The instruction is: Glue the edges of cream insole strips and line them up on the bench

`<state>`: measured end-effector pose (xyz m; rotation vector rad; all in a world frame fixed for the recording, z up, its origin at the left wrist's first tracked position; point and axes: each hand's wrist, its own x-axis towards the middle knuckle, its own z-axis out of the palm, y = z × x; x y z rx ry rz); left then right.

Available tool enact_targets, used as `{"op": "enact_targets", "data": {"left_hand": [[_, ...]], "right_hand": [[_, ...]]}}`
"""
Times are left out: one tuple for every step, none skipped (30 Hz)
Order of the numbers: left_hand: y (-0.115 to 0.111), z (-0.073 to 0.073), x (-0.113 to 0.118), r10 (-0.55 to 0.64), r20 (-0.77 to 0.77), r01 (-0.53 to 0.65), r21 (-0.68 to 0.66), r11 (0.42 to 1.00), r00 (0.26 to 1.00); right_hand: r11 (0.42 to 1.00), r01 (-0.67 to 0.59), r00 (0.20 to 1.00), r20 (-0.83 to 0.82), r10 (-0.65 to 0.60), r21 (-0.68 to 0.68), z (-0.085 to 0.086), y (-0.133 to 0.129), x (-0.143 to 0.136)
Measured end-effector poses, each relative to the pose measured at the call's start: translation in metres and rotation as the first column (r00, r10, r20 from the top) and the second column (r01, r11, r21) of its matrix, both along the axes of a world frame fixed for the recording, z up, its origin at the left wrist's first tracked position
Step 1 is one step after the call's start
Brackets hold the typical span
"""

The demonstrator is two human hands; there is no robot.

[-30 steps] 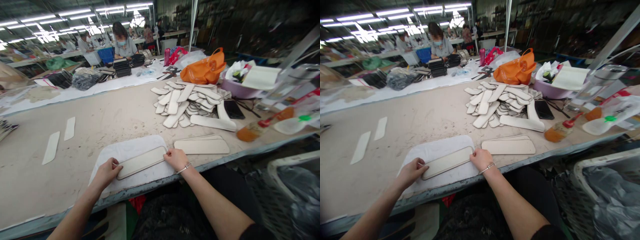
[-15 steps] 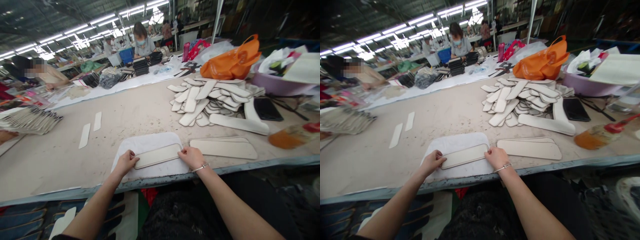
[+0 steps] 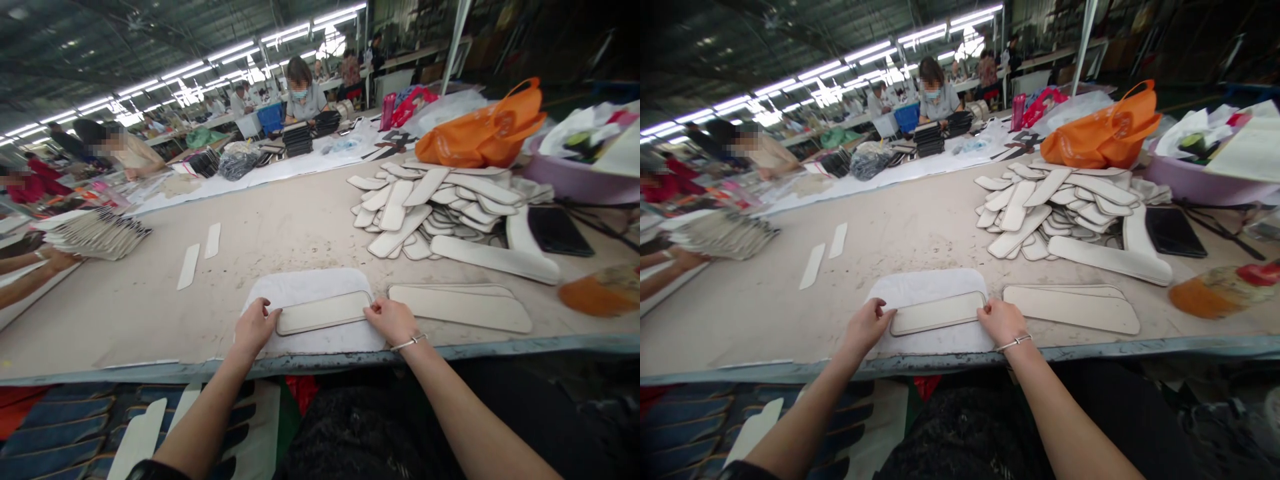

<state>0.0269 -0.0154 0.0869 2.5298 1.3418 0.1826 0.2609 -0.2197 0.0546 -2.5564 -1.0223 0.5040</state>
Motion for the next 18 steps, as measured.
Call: {"op": "enact_targets", "data": {"left_hand": [[-0.012,0.001,0.000,-0.035,0.072,0.029,0.086,0.996,0.997],[-0.026,0.001,0.002,-0.106,0.147,0.083,0.156,0.984,0.983],[-0.043,0.000,0.007,-0.209,0.203,0.168,0.202,0.965,0.957],[-0.060,-0.003,0.013,-0.323,0.230,0.276,0.215,0.937,0.918],[-0.076,-0.006,0.022,-0.438,0.216,0.397,0.206,0.894,0.873],[-0.090,-0.010,0.032,-0.532,0.173,0.505,0.178,0.844,0.829],[-0.101,-0.014,0.043,-0.592,0.123,0.577,0.138,0.805,0.797],[-0.109,-0.018,0.053,-0.625,0.075,0.619,0.097,0.780,0.777],[-0.112,-0.022,0.061,-0.638,0.031,0.636,0.059,0.770,0.770],[-0.111,-0.025,0.066,-0.639,-0.004,0.639,0.032,0.769,0.769],[-0.106,-0.027,0.068,-0.640,-0.035,0.641,0.012,0.767,0.767],[-0.098,-0.028,0.066,-0.648,-0.064,0.650,-0.002,0.760,0.759],[-0.087,-0.029,0.061,-0.662,-0.093,0.664,-0.012,0.748,0.744],[-0.075,-0.029,0.054,-0.676,-0.121,0.679,-0.016,0.734,0.727],[-0.062,-0.029,0.045,-0.687,-0.151,0.693,-0.017,0.721,0.711],[-0.050,-0.028,0.035,-0.691,-0.182,0.701,-0.015,0.713,0.699],[-0.038,-0.027,0.025,-0.688,-0.212,0.702,-0.011,0.712,0.694],[-0.028,-0.027,0.015,-0.678,-0.239,0.698,-0.002,0.716,0.695]], "right_hand": [[1.000,-0.004,1.000,0.000,0.004,-0.001,0.000,0.000,0.000],[1.000,-0.009,1.000,0.000,0.009,-0.003,0.000,0.000,0.000],[1.000,-0.014,1.000,0.000,0.014,-0.007,0.000,0.000,0.000],[1.000,-0.016,1.000,0.001,0.016,-0.010,0.000,0.000,0.000],[1.000,-0.019,1.000,0.000,0.019,-0.013,0.001,0.000,-0.001],[1.000,-0.023,1.000,-0.003,0.023,-0.015,0.001,0.000,-0.001],[0.999,-0.027,1.000,-0.010,0.026,-0.018,0.001,0.000,-0.001],[0.999,-0.031,0.999,-0.016,0.031,-0.021,0.001,0.000,-0.001],[0.999,-0.035,0.999,-0.020,0.034,-0.027,0.001,0.000,0.000],[0.999,-0.037,0.999,-0.021,0.036,-0.031,0.001,0.000,0.000],[0.999,-0.039,0.999,-0.020,0.038,-0.033,0.001,0.000,0.000],[0.999,-0.040,0.999,-0.018,0.039,-0.031,0.001,-0.001,0.000],[0.999,-0.041,0.999,-0.017,0.041,-0.027,0.001,-0.001,0.000],[0.999,-0.042,0.999,-0.019,0.042,-0.022,0.001,0.000,0.000],[0.999,-0.041,0.999,-0.024,0.041,-0.019,0.000,0.000,0.000],[0.999,-0.036,0.999,-0.027,0.036,-0.019,0.000,0.000,0.000],[0.999,-0.027,0.999,-0.026,0.026,-0.021,0.000,0.001,-0.001],[1.000,-0.015,1.000,-0.023,0.015,-0.024,0.000,0.001,-0.001]]}}
